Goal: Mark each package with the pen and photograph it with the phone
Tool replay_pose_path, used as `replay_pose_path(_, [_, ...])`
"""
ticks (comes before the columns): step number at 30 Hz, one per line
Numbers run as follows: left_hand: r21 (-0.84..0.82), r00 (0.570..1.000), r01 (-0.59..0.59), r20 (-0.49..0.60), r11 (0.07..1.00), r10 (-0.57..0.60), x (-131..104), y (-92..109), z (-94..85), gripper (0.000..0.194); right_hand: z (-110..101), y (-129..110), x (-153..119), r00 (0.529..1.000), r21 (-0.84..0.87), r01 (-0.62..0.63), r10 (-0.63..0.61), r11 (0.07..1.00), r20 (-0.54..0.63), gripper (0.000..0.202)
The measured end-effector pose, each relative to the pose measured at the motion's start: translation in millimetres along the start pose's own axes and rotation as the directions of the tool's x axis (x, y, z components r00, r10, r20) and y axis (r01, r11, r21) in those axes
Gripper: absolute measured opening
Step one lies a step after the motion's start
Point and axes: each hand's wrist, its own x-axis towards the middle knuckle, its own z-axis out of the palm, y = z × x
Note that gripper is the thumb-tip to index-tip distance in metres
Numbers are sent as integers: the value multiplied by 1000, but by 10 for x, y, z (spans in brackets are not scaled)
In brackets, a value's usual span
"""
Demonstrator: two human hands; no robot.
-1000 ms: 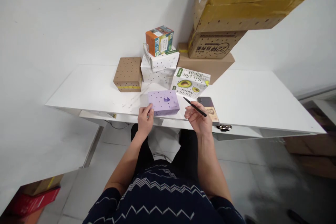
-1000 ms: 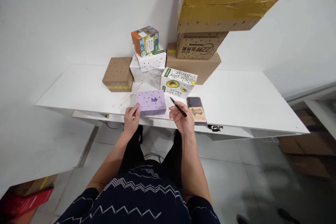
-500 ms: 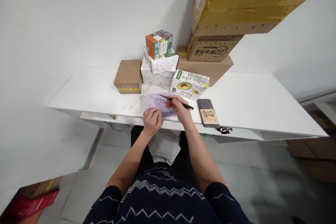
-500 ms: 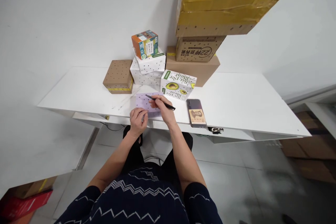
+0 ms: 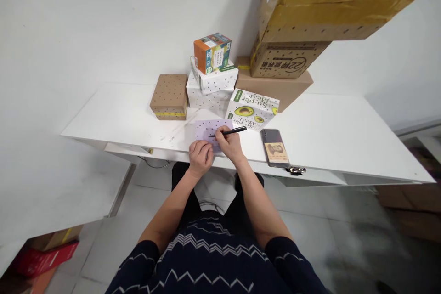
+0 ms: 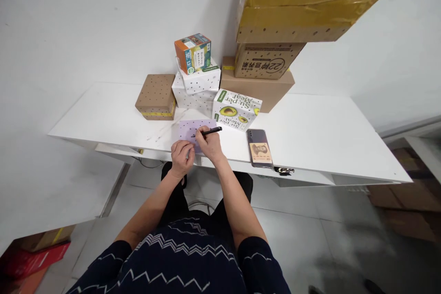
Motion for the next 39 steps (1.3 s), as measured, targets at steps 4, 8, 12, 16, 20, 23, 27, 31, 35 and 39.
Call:
replay_pose_path(4, [-2,1000,-18,-23,1000,18,9,7,2,16,4,-5,6,1000,-53,20,-20,998,9,23])
replay_pose_path(8, [-17,999,-30,-35,999,29,15,7,0,16,3,-12,16,999,-94,26,-22,995,37,22])
replay_pose_path(12, [12,1000,-18,-11,1000,18,17,7,-1,16,-6,-18,18,999,-92,20,-16,996,43,21])
replay_pose_path(16, [16,999,-30,-34,999,31,19,15,-6,15,-12,-14,17,999,-70,36,-34,997,39,21])
replay_pose_path(20, [-10,1000,-10,-17,1000,10,5,11,-4,16,-4,-4,14,999,-55,25,-23,998,37,21])
replay_pose_path(23, [-20,1000,18,7,1000,-18,-9,2,2,18,13,-1,-11,999,34,-14,15,999,-41,24])
replay_pose_path(27, [-26,1000,19,5,999,-19,-10,-9,12,18,-64,47,-123,960,247,-38,104,968,-260,29])
replay_pose_path(31, [-33,999,-26,-39,999,25,1,-17,29,16,-359,296,-284,873,74,0,35,997,-487,30])
replay_pose_path(35, [-35,996,-41,-78,999,38,11,-14,40,14,-641,622,-353,985,-455,26,-102,890,-142,33])
replay_pose_path(39, [-33,998,-38,-57,999,36,15,-9,29,15,-625,760,-276,984,-759,120,26,640,177,48])
